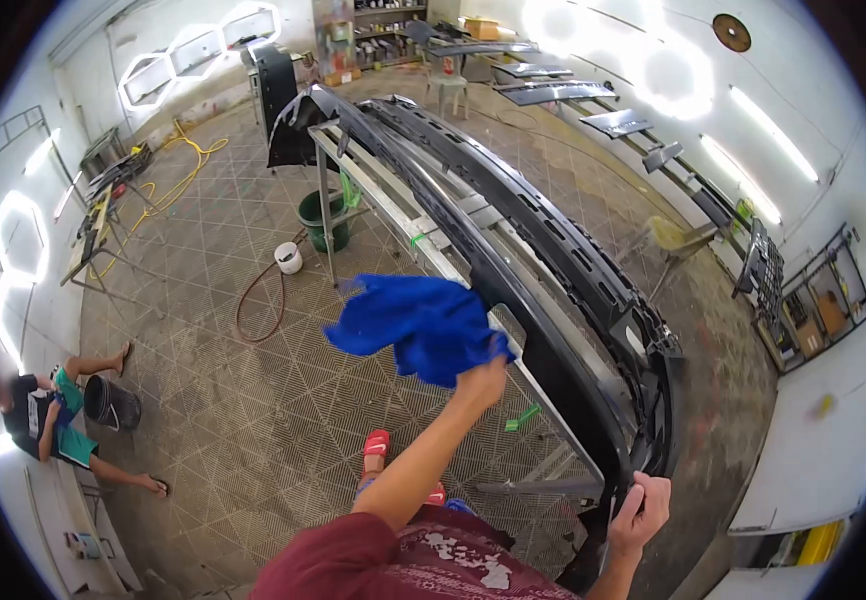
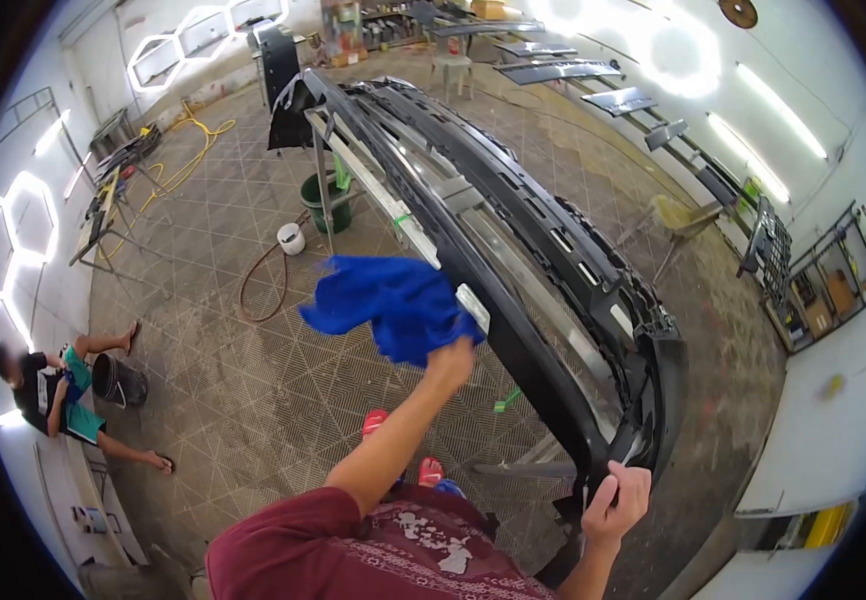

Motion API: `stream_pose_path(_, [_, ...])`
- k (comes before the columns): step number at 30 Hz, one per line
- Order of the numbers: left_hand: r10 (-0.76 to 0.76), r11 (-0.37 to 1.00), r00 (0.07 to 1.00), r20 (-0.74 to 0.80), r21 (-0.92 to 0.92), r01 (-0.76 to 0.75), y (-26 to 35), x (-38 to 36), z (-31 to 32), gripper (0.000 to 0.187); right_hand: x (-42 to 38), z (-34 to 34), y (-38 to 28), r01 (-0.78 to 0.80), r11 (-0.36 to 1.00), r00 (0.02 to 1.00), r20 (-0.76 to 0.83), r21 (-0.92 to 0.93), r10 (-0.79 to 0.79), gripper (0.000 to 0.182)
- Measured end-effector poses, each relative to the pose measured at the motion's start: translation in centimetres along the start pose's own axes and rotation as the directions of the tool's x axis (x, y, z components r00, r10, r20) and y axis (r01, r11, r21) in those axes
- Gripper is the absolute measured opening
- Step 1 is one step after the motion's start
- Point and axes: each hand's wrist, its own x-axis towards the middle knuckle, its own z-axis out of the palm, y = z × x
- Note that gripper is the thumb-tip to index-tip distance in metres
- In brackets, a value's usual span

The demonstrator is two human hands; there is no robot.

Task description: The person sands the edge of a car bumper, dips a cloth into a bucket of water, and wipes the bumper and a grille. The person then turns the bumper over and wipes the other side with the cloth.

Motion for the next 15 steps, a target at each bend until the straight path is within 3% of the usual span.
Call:
stream_pose_path(1, [0.007, 1.000, 1.000, 0.012, -0.009, -0.007, 0.2, 0.5, 1.2, 0.057, 0.4, 0.4, -0.5, -0.001, 0.999, 1.000, -0.014, -0.048, 0.000, 0.015])
stream_pose_path(2, [0.130, 0.991, 0.920, -0.369, 0.064, -0.115, 0.7, 1.6, 3.4, 0.052, 0.6, 0.7, -1.0, 0.003, 0.995, 1.000, -0.029, -0.098, -0.006, 0.015])
stream_pose_path(3, [0.246, 0.969, 0.684, -0.687, 0.166, -0.182, 1.1, 2.5, 4.1, 0.048, 0.8, 1.0, -1.4, -0.002, 0.995, 0.999, -0.042, -0.103, -0.002, 0.015])
stream_pose_path(4, [0.230, 0.973, 0.699, -0.678, 0.177, -0.149, 1.8, 2.5, 4.8, 0.046, 1.0, 1.3, -1.9, 0.000, 0.993, 0.999, -0.045, -0.120, -0.005, 0.015])
stream_pose_path(6, [0.204, 0.976, 0.855, -0.477, 0.163, -0.142, 2.6, 0.3, 4.6, 0.040, 1.2, 1.9, -2.5, -0.029, 0.985, 0.999, -0.050, -0.173, 0.021, 0.014])
stream_pose_path(7, [0.217, 0.972, 0.878, -0.427, 0.180, -0.152, 2.6, -0.1, 4.4, 0.038, 1.4, 2.3, -2.4, -0.025, 0.982, 0.998, -0.054, -0.185, 0.015, 0.014])
stream_pose_path(11, [0.320, 0.886, 0.892, -0.320, 0.436, -0.161, 1.2, 1.5, -0.2, 0.029, 0.8, 3.7, -2.7, -0.117, 0.966, 0.987, -0.136, -0.229, 0.087, 0.014])
stream_pose_path(14, [0.401, 0.676, 0.892, -0.208, 0.724, -0.135, 1.4, 0.8, -3.4, 0.025, 0.9, 4.1, -3.0, -0.145, 0.954, 0.981, -0.165, -0.261, 0.104, 0.015])
stream_pose_path(15, [0.324, 0.902, 0.906, -0.271, 0.377, -0.209, 0.8, 0.5, 3.0, 0.018, 1.0, 4.1, -3.1, -0.156, 0.951, 0.978, -0.174, -0.268, 0.111, 0.016])
